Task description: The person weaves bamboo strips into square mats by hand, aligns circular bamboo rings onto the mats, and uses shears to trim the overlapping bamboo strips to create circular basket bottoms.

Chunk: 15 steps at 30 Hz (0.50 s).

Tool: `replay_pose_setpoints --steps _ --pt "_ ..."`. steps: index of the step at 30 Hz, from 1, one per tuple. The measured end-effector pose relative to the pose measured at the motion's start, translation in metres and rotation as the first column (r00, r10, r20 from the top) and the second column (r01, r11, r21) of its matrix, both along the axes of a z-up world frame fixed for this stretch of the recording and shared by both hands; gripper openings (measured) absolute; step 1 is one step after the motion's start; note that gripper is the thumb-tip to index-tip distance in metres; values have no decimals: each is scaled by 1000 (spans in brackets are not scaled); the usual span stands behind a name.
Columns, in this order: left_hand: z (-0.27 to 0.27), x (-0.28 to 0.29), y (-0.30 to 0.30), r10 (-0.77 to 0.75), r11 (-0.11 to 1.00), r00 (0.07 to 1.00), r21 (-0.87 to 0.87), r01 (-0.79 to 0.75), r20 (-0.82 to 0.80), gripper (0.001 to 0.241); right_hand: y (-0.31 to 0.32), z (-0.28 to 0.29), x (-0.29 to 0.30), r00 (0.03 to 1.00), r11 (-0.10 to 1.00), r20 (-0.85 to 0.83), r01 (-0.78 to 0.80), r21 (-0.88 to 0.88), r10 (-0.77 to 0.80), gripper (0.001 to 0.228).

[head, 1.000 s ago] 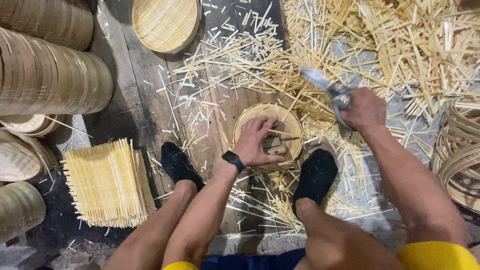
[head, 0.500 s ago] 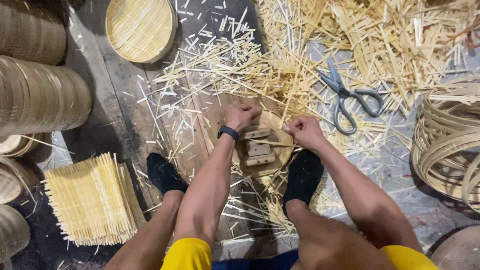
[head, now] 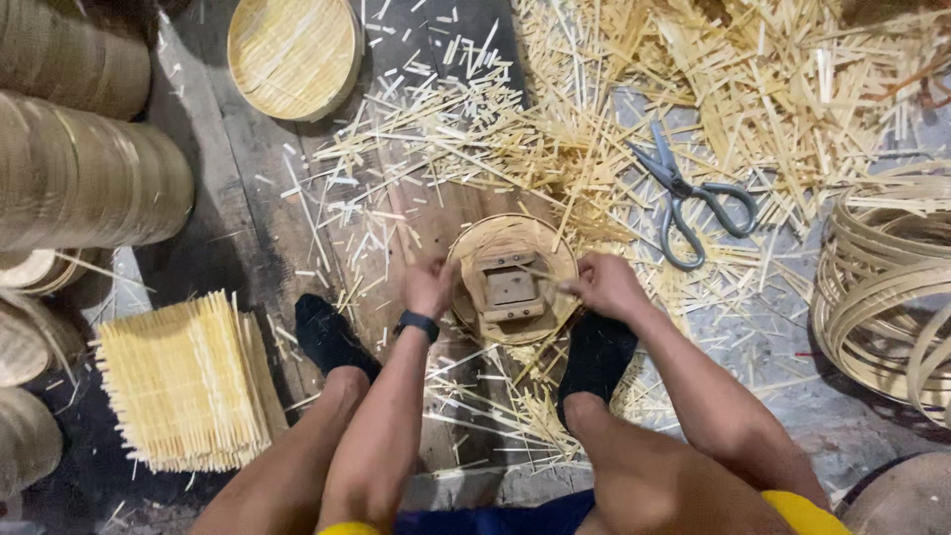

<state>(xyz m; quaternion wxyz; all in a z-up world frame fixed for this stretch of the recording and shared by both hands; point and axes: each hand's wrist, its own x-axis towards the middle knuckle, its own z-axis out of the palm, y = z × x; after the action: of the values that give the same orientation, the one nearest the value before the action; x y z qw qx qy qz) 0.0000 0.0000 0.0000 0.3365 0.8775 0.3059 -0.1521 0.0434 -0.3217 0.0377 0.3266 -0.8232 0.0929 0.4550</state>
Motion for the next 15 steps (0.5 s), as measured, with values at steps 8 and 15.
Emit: replay_pose_setpoints --steps 8,15 --pt "-45 -22 24 440 740 867 -454 -497 -232 18 0 -22 -4 984 986 103 139 91 -148 39" --pt "-15 -66 1 498 527 848 -713 -462 -182 24 7 11 -20 850 707 -256 525 474 -460 22"
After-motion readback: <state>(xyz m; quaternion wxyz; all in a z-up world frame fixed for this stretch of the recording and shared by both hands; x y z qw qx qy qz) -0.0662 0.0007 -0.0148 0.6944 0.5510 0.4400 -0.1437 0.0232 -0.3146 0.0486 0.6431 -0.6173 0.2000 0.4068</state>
